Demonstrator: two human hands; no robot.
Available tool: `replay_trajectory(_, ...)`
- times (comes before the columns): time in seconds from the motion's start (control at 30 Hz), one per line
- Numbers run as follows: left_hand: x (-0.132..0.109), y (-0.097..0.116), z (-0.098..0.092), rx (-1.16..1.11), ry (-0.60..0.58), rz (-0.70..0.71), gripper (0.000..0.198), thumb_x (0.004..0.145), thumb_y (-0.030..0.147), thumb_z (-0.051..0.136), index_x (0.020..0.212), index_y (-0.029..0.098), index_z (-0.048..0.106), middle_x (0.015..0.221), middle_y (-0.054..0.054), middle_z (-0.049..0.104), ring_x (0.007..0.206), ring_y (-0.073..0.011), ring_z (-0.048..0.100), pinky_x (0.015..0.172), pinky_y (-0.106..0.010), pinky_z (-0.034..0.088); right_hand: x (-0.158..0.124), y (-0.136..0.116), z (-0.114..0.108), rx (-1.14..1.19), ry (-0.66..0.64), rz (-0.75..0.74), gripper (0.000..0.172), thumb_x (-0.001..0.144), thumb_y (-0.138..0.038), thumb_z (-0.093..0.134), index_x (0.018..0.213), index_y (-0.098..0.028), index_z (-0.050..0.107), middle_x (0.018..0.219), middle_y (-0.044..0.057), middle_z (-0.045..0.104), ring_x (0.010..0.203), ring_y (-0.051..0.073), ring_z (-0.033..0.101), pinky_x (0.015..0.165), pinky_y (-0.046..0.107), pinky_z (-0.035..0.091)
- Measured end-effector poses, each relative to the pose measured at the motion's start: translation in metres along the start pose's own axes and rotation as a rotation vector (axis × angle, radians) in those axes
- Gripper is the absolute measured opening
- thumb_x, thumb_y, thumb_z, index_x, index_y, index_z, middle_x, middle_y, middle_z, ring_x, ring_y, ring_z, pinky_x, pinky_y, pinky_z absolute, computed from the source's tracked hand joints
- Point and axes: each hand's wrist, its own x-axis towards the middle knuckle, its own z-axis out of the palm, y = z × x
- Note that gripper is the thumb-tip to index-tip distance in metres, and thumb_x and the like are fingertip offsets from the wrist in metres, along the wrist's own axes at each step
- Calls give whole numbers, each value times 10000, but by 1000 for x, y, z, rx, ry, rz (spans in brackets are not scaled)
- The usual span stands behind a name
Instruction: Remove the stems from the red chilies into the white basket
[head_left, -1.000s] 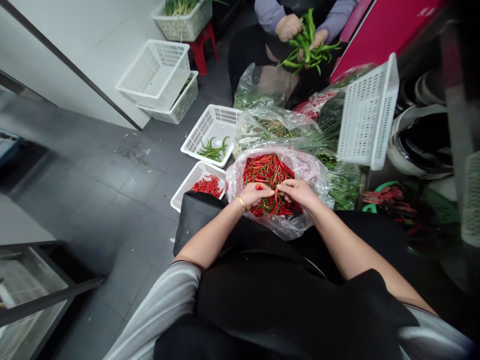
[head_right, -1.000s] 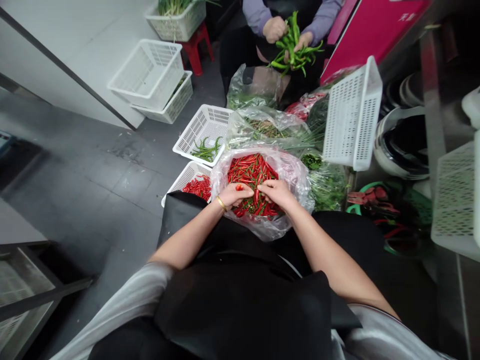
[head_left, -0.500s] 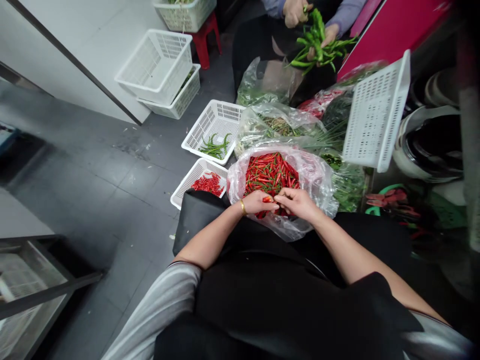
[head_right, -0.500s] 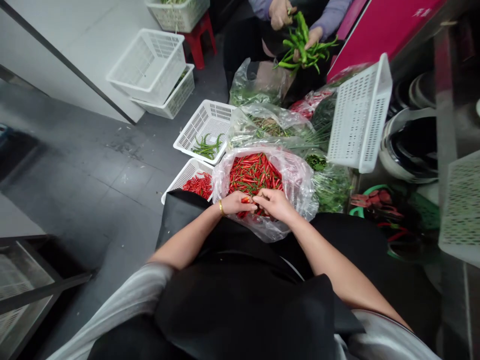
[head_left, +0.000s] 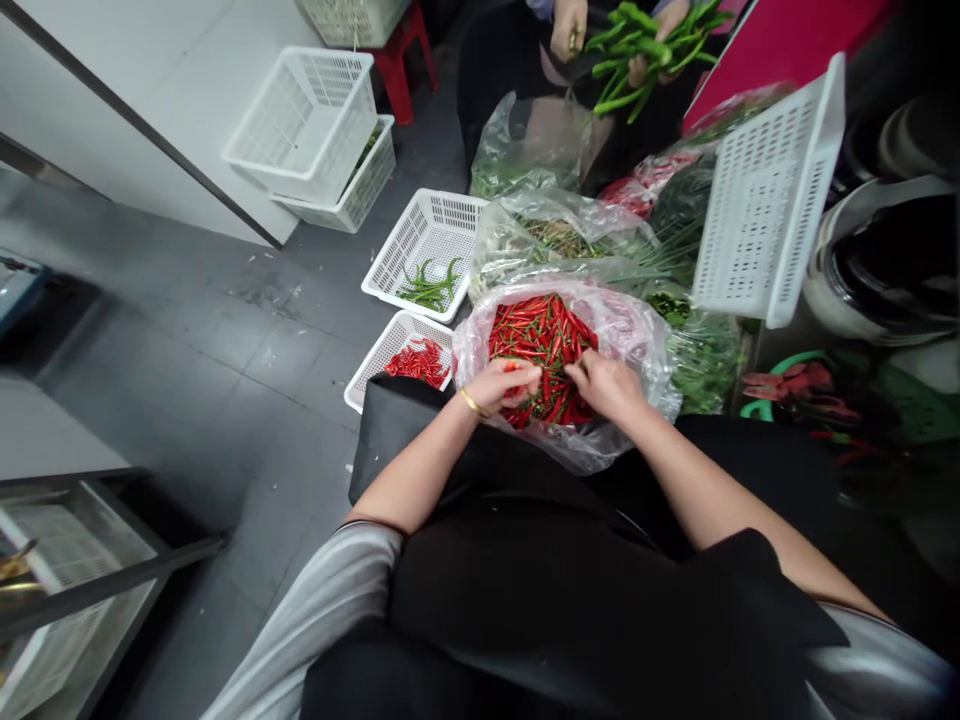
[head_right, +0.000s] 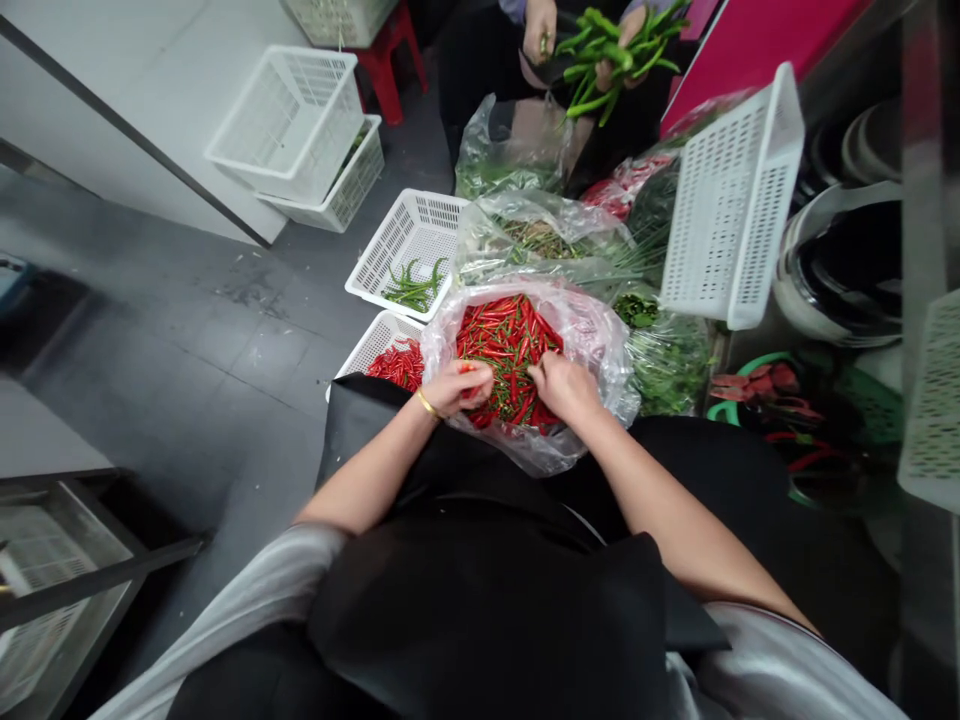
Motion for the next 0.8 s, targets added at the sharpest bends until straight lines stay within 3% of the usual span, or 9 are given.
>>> replay_trajectory(0.07, -3, 8, -11, -38, 19, 88, 422, 596, 473, 762, 673, 112, 557, 628, -11, 561, 429, -32, 388, 377, -184, 172, -3, -4, 10, -88, -196, 0, 320, 881, -471, 511, 921, -173, 622, 877, 149, 688, 793, 265, 632, 616, 319, 396)
replay_trajectory(0.13, -4, 12, -19, -48, 63, 104, 408, 563, 418, 782, 737, 119, 565, 673, -15, 599, 431, -27, 390, 380, -179, 175, -6, -12, 19, -139, -279, -36, 331, 884, -475, 513, 922, -169, 633, 913, 156, 689, 833, 273, 640, 610, 320, 398)
replay_trajectory(0.27, 4, 2, -16, 47, 280, -36, 403, 568, 375, 813, 716, 154, 510, 419, 106, 374, 332, -5, 250, 369, -170, 107, -4, -28, 21, -119, -154, -106, 282, 922, -386, 460, 934, -170, 641, 968, 129, 670, 839, 240, 639, 612, 302, 396)
replay_trajectory(0.37, 12, -13, -4, 98, 391, -90, 424, 580, 399, 818, 728, 169, 494, 374, 129, 310, 301, -14, 245, 350, -171, 123, -4, -30, 14, -96, -33, -202, 304, 926, -400, 441, 960, -176, 643, 966, 106, 645, 772, 208, 625, 585, 284, 378)
replay_trajectory(0.53, 16, -21, 3, -87, 373, 34, 424, 648, 461, 763, 766, 168, 480, 426, 101, 418, 298, -14, 268, 334, -163, 131, -10, -27, 20, 62, 137, -328, 341, 958, -386, 390, 889, -162, 637, 881, 94, 616, 745, 189, 599, 601, 273, 394)
replay_trajectory(0.6, 14, -20, -1, -132, 339, 2, 420, 655, 470, 755, 769, 148, 512, 435, 87, 433, 296, -12, 264, 329, -163, 120, -11, -24, 24, 163, 145, -435, 390, 984, -362, 324, 841, -164, 629, 820, 88, 608, 751, 185, 591, 642, 274, 414)
replay_trajectory(0.73, 12, -14, -12, -189, 173, -211, 351, 662, 395, 763, 695, 122, 546, 372, 120, 277, 287, -3, 197, 334, -156, 91, -7, -13, 16, 252, 14, -702, 427, 997, -373, 281, 866, -187, 642, 836, 81, 626, 786, 178, 591, 704, 274, 434)
replay_trajectory(0.8, 13, -11, -20, -229, 242, -202, 307, 699, 347, 720, 621, 126, 522, 357, 108, 270, 282, -5, 185, 335, -160, 80, 3, -11, 7, 168, -66, -657, 426, 985, -420, 315, 868, -195, 657, 856, 79, 635, 781, 183, 601, 696, 280, 434)
